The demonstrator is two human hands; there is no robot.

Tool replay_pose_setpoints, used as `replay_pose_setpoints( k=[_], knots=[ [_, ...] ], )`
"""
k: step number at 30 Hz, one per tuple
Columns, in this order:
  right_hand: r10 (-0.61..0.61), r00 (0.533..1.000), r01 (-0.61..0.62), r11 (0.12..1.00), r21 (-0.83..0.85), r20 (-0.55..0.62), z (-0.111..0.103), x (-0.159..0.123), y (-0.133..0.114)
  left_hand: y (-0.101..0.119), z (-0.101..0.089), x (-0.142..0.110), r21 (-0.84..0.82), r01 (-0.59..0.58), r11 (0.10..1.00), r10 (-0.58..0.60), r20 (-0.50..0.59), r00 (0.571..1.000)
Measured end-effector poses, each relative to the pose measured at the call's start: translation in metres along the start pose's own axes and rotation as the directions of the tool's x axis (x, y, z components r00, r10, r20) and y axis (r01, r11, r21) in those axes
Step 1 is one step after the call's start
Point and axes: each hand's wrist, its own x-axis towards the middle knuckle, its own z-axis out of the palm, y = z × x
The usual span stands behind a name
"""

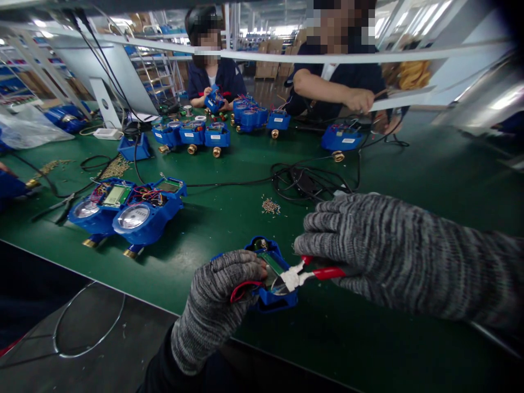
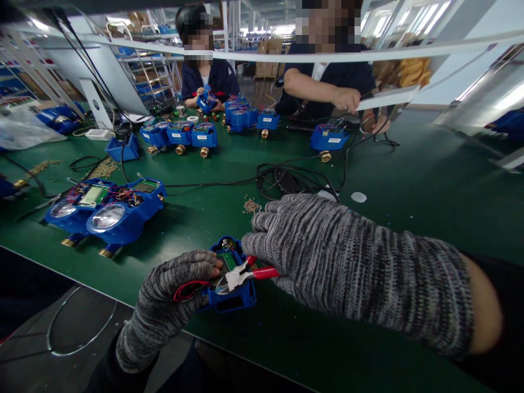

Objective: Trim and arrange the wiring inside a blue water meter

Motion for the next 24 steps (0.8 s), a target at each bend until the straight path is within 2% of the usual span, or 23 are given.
replay_pose_setpoints(
  k=[5,9,13,19,24],
  knots=[
    [-0.011,0.996,0.004,0.997,-0.073,-0.086,0.001,-0.008,-0.007,-0.001,0.0,0.0,0.021,0.043,0.999,-0.042,-0.055,0.998],
    [-0.012,0.992,0.006,0.999,-0.05,-0.122,0.004,-0.013,-0.007,-0.002,0.0,-0.002,0.033,0.031,0.999,-0.03,-0.031,0.999],
    [0.006,0.996,-0.004,1.0,0.027,-0.091,0.005,-0.013,-0.005,-0.003,0.002,-0.003,0.036,0.02,0.999,-0.019,-0.033,0.999],
    [0.056,0.996,-0.059,0.998,0.036,0.068,-0.001,-0.009,-0.007,0.0,0.002,-0.001,0.062,-0.017,0.998,0.02,-0.047,0.999],
    [0.076,0.996,-0.079,0.995,0.055,0.054,-0.001,-0.015,-0.007,0.001,0.001,-0.003,0.045,0.015,0.999,-0.013,-0.033,0.999]
  ],
)
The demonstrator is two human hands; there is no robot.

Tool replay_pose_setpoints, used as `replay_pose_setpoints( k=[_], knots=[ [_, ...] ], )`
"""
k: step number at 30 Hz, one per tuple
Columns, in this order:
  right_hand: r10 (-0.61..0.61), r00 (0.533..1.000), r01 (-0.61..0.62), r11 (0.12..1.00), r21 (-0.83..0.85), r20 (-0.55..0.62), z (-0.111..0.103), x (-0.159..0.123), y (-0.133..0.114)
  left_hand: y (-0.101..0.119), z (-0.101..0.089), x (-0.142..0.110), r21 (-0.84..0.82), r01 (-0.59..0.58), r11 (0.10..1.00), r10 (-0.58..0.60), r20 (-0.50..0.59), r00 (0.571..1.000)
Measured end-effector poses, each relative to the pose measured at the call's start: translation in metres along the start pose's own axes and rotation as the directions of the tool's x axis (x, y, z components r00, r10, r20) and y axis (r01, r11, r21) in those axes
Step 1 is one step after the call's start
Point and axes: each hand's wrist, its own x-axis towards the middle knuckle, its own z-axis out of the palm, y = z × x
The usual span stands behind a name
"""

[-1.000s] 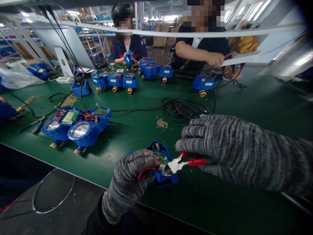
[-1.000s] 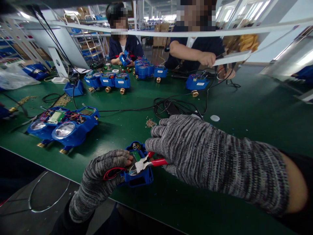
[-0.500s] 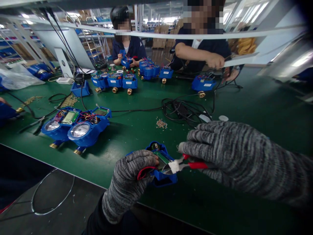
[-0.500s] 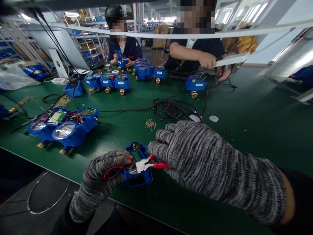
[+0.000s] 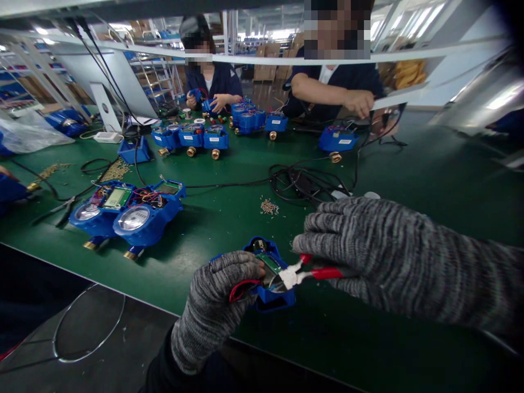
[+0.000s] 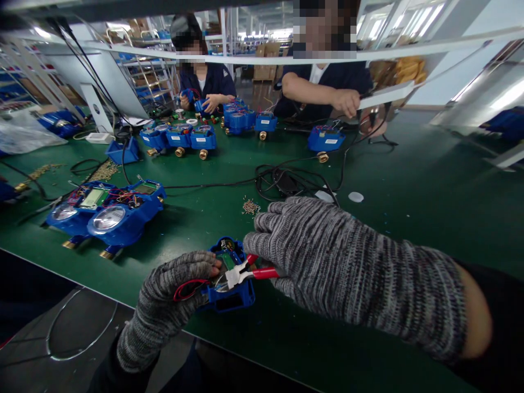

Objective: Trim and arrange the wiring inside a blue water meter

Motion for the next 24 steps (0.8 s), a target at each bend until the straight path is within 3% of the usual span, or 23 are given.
replay_pose_setpoints(
  k=[4,16,21,24],
  knots=[
    [0.033,0.998,-0.037,0.997,0.067,0.052,0.003,-0.005,0.001,0.0,0.0,0.0,0.004,-0.013,1.0,0.013,0.008,1.0],
    [-0.01,1.0,0.009,0.999,0.041,0.028,0.004,-0.002,0.003,-0.001,0.0,-0.001,-0.022,-0.006,1.0,0.007,0.043,0.999],
    [-0.052,0.998,0.051,0.998,-0.024,-0.042,0.004,0.001,0.005,-0.001,0.0,-0.001,-0.036,-0.005,0.999,0.007,0.043,0.999],
    [-0.04,0.999,0.041,0.999,0.027,-0.032,0.011,-0.007,0.011,0.0,-0.001,-0.002,-0.028,-0.009,1.0,0.01,0.04,0.999]
  ],
)
